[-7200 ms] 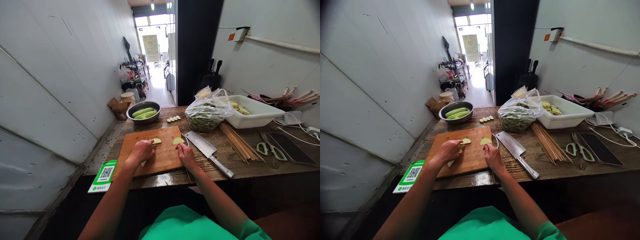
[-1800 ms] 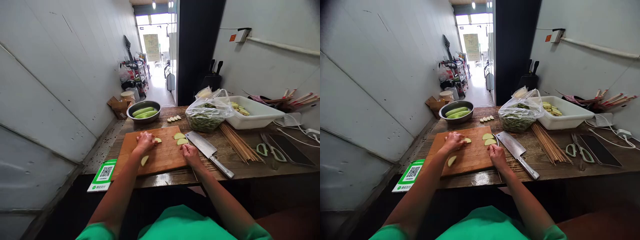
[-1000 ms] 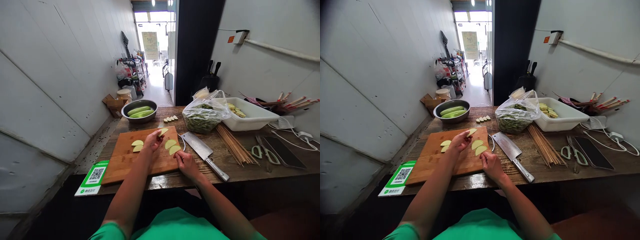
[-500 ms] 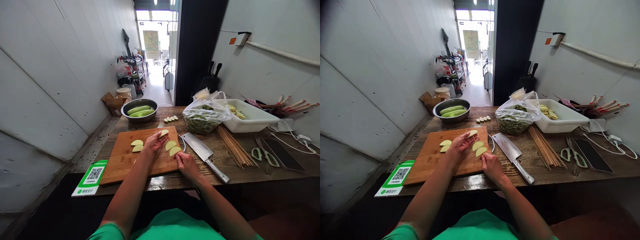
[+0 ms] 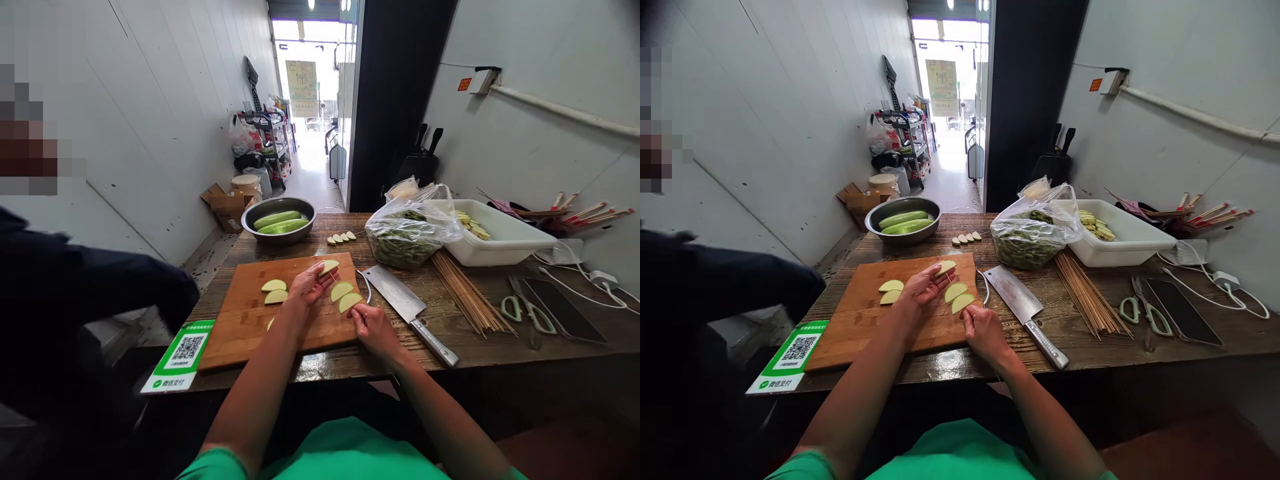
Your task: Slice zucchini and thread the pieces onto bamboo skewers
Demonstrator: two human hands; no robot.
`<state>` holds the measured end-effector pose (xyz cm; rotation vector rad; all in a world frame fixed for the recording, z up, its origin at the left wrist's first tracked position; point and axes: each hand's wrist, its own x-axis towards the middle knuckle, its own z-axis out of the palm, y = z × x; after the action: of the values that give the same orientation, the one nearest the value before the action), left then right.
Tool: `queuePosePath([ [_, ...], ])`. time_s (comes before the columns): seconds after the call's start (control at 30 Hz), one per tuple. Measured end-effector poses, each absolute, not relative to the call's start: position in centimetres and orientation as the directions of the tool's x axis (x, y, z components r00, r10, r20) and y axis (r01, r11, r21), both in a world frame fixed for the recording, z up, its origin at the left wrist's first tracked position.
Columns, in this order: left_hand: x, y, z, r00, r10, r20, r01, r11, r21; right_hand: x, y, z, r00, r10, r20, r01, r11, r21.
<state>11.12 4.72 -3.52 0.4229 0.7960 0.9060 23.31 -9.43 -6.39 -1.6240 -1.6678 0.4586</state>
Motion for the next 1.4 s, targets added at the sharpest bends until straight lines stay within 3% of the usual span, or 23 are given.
queuePosePath([
  [1.4,11.7,3.3,-3.7,0.401,0.844,-0.356,-0.418,0.514,0.749,23.0,-7.7,-6.0,0.104,0.961,0.255,0.688,0.115,-0.717],
])
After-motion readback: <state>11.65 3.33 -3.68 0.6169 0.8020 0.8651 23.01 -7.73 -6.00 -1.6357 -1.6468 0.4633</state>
